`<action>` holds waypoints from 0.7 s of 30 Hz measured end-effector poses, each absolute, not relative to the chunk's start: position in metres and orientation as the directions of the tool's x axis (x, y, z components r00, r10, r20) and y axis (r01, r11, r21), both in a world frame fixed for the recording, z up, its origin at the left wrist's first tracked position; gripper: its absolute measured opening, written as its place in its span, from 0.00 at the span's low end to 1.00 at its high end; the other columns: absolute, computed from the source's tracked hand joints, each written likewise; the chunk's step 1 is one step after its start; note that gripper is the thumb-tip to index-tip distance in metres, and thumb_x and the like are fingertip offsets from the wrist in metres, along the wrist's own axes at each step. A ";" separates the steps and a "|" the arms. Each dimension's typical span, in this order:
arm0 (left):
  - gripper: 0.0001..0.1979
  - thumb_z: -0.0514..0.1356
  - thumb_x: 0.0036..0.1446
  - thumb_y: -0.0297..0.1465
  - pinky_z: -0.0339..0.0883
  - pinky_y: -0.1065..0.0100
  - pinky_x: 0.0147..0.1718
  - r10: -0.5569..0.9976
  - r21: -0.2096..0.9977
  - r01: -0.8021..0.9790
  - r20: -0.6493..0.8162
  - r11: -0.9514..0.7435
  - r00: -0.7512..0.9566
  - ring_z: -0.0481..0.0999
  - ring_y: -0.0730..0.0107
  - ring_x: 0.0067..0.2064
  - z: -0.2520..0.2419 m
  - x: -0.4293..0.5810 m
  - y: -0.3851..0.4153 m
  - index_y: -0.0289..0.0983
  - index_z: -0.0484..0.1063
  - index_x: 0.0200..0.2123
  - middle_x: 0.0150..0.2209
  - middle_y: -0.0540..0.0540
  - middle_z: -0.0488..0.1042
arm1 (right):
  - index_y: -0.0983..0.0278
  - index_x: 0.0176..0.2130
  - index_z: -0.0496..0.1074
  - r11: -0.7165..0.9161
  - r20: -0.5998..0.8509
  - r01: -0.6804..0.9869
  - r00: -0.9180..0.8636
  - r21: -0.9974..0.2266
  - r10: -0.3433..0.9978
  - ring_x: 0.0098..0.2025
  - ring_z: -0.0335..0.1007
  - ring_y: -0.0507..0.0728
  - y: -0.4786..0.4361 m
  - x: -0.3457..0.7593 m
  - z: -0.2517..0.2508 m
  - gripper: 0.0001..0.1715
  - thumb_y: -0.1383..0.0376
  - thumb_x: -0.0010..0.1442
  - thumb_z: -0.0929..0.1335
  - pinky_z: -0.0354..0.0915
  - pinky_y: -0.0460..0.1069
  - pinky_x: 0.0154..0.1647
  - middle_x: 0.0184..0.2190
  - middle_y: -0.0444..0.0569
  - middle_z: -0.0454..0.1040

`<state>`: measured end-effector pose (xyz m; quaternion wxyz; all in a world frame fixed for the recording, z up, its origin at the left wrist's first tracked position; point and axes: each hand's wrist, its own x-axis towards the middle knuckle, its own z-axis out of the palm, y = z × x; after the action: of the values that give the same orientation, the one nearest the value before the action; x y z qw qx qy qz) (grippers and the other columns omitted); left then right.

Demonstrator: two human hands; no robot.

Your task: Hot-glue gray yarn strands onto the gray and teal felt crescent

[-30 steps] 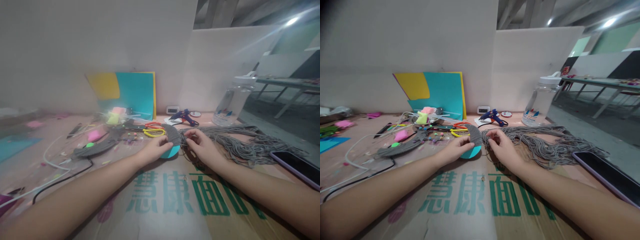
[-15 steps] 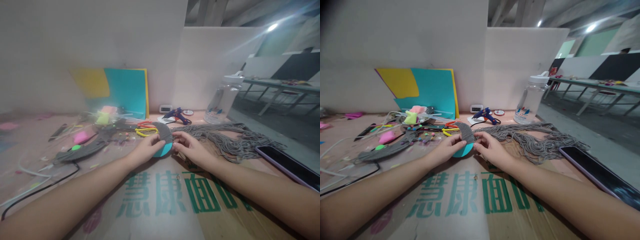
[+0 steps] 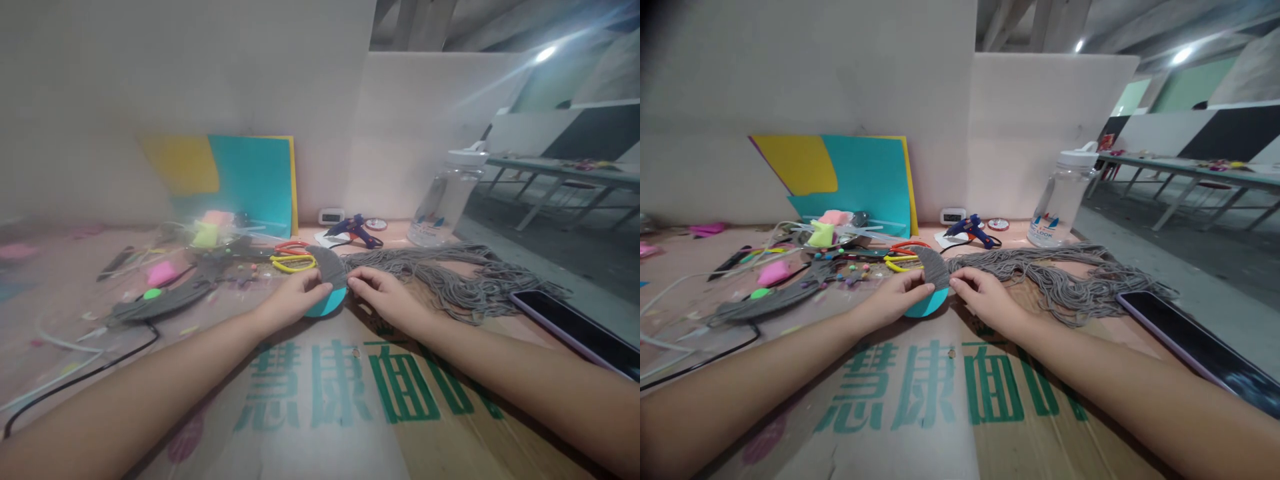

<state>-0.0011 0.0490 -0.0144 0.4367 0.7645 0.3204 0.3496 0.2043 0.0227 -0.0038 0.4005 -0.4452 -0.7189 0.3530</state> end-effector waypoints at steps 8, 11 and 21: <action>0.16 0.55 0.62 0.43 0.60 0.71 0.33 0.808 0.896 0.191 0.247 -0.401 0.535 0.66 0.70 0.34 -0.012 -0.001 0.048 0.35 0.70 0.37 0.32 0.49 0.68 | 0.63 0.32 0.69 0.217 0.158 0.262 -0.229 -0.940 0.960 0.22 0.57 0.50 0.025 0.206 -0.002 0.19 0.50 0.56 0.67 0.56 0.47 0.24 0.21 0.40 0.64; 0.16 0.55 0.62 0.43 0.58 0.72 0.30 0.822 0.915 0.185 0.216 -0.359 0.527 0.63 0.73 0.31 -0.011 -0.001 0.046 0.35 0.69 0.35 0.30 0.51 0.66 | 0.64 0.31 0.69 0.209 0.159 0.242 -0.212 -0.948 0.964 0.23 0.59 0.50 0.025 0.206 -0.002 0.19 0.50 0.56 0.68 0.57 0.46 0.25 0.22 0.40 0.65; 0.14 0.56 0.61 0.42 0.55 0.73 0.28 0.842 0.918 0.195 0.212 -0.346 0.495 0.61 0.74 0.30 -0.014 -0.003 0.047 0.36 0.65 0.32 0.29 0.52 0.63 | 0.63 0.34 0.70 0.302 0.241 0.233 -0.257 -0.924 0.936 0.27 0.61 0.51 0.023 0.205 0.000 0.14 0.55 0.57 0.68 0.59 0.47 0.28 0.25 0.42 0.66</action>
<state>-0.0031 0.0471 -0.0143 0.4512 0.7377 0.3514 0.3588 0.2049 0.0230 0.0004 0.4327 -0.4292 -0.6809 0.4061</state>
